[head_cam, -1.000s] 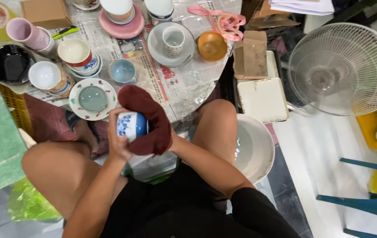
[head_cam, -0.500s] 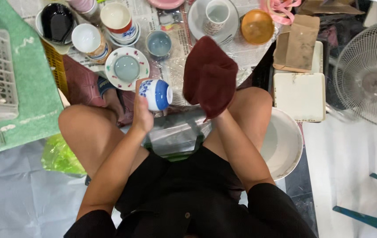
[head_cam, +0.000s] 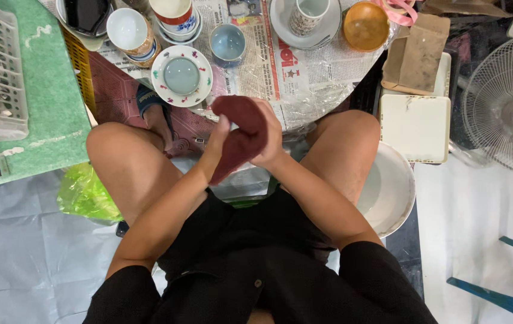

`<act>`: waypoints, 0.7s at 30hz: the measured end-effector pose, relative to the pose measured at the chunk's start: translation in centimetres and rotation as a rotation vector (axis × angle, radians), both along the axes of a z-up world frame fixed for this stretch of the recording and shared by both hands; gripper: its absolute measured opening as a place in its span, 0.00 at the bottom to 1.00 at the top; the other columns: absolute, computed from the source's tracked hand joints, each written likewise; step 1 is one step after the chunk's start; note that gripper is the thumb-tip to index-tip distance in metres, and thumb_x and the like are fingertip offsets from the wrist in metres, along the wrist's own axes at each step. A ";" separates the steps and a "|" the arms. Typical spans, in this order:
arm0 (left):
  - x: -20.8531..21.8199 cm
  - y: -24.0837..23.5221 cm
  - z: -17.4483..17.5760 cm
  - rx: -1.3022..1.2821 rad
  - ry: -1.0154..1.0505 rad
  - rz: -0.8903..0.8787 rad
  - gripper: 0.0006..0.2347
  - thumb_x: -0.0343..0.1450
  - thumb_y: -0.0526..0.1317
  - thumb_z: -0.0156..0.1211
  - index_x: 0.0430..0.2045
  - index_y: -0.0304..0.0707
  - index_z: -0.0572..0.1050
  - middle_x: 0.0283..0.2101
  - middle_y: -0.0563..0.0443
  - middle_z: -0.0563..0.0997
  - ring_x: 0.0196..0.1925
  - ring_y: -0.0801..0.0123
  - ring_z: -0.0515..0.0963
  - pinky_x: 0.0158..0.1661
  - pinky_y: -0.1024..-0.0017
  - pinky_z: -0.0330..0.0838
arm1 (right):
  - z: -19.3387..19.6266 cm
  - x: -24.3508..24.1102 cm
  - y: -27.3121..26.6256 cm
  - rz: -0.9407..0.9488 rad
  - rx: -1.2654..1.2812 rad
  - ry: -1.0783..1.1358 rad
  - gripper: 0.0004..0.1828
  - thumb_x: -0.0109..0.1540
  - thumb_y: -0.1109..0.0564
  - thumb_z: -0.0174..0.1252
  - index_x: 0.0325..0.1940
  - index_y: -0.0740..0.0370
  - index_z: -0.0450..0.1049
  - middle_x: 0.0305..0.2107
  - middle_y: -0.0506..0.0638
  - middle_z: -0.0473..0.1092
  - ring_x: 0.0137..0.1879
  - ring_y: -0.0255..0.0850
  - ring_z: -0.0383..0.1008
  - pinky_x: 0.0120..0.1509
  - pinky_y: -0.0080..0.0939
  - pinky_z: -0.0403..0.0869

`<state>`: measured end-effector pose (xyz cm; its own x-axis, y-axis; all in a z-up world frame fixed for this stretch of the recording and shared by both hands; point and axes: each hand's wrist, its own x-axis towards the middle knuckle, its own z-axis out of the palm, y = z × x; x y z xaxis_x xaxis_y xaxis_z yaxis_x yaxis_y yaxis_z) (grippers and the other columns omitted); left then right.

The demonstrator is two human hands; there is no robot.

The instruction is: The person sits cross-legged and wipes various ceramic items with a maroon cloth, including a white mug, a yellow bowl, a blue-and-white cup, a blue mug, a small bowl, a saucer, and a small plate. The person handles each item one at a time, wiping the exterior and interior surfaces before placing them on a nearby table.

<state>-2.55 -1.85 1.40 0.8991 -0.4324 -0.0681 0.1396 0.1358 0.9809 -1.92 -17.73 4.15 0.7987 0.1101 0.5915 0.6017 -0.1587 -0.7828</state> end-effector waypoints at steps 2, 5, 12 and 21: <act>0.4 0.1 0.4 0.126 -0.088 0.057 0.26 0.79 0.57 0.42 0.62 0.32 0.63 0.47 0.35 0.80 0.48 0.48 0.81 0.44 0.56 0.76 | -3.0 -0.7 0.1 0.110 0.316 0.251 0.24 0.66 0.54 0.63 0.64 0.65 0.72 0.53 0.53 0.73 0.59 0.41 0.77 0.66 0.42 0.73; 1.2 0.1 1.4 0.556 -0.459 0.215 0.25 0.78 0.54 0.50 0.63 0.32 0.61 0.47 0.33 0.80 0.50 0.41 0.79 0.45 0.51 0.74 | -8.0 -0.2 0.9 -0.215 0.380 0.319 0.28 0.68 0.48 0.61 0.66 0.63 0.62 0.57 0.53 0.69 0.62 0.42 0.71 0.70 0.45 0.71; 1.4 0.0 6.6 0.768 -0.878 0.228 0.28 0.69 0.54 0.70 0.53 0.34 0.67 0.41 0.37 0.76 0.41 0.45 0.79 0.41 0.54 0.72 | -6.4 1.0 -1.6 0.449 1.112 1.049 0.35 0.67 0.34 0.47 0.67 0.63 0.64 0.59 0.57 0.69 0.64 0.49 0.71 0.70 0.52 0.71; 1.8 2.2 10.1 0.721 -1.021 0.124 0.34 0.58 0.60 0.76 0.49 0.35 0.74 0.37 0.42 0.77 0.37 0.51 0.79 0.38 0.58 0.74 | 1.5 2.2 -2.7 0.770 0.312 0.463 0.55 0.46 0.46 0.79 0.71 0.62 0.59 0.62 0.49 0.65 0.67 0.38 0.66 0.72 0.43 0.66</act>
<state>-0.74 0.31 11.50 0.7128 -0.4955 0.4964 -0.7013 -0.5179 0.4899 0.31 -20.39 5.61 0.7349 0.5947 0.3261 0.0729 0.4088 -0.9097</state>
